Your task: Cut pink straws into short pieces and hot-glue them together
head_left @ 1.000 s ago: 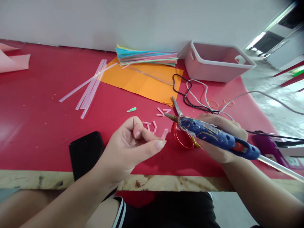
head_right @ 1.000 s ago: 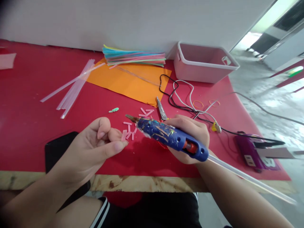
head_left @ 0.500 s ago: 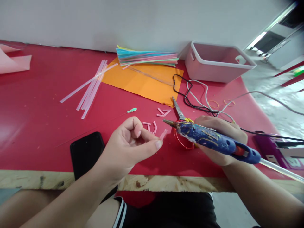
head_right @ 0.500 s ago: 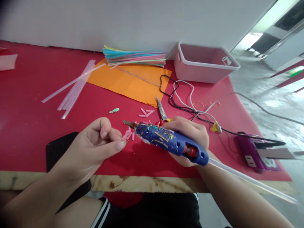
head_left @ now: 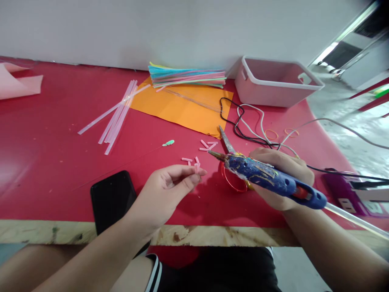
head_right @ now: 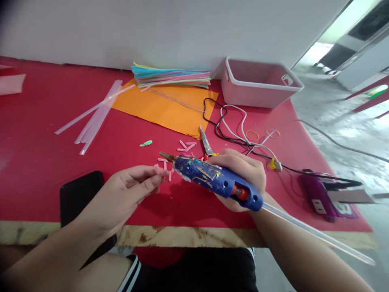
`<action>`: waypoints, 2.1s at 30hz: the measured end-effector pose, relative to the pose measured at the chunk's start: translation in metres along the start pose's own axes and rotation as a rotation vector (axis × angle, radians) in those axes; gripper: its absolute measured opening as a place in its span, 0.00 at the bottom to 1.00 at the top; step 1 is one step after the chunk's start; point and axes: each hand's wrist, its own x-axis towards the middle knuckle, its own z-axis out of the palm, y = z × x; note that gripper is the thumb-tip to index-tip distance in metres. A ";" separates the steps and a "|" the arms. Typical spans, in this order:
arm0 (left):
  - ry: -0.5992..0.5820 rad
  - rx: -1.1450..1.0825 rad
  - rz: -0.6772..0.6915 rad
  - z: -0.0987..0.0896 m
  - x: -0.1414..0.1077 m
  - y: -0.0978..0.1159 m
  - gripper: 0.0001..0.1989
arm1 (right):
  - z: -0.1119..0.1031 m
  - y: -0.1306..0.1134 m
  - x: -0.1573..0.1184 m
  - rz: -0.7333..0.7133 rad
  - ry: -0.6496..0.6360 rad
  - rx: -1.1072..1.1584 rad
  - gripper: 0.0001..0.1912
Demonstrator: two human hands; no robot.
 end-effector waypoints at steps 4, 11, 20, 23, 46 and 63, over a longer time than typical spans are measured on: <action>-0.029 -0.015 -0.052 -0.001 0.000 0.001 0.07 | -0.001 -0.002 0.001 -0.013 -0.008 0.009 0.17; -0.060 -0.021 -0.136 0.000 0.000 0.004 0.06 | -0.002 0.000 0.001 -0.028 -0.014 0.024 0.17; -0.027 -0.055 -0.130 0.001 -0.002 0.006 0.07 | -0.001 0.001 0.000 -0.057 -0.085 0.078 0.15; -0.004 -0.037 -0.109 0.001 -0.001 0.006 0.08 | 0.000 0.002 -0.002 -0.076 -0.117 0.101 0.14; 0.009 0.232 0.099 0.003 -0.008 0.014 0.09 | 0.000 0.010 -0.002 -0.043 -0.164 0.076 0.15; 0.048 -0.036 -0.043 0.005 -0.006 0.017 0.10 | 0.004 0.006 0.000 0.013 -0.030 -0.012 0.12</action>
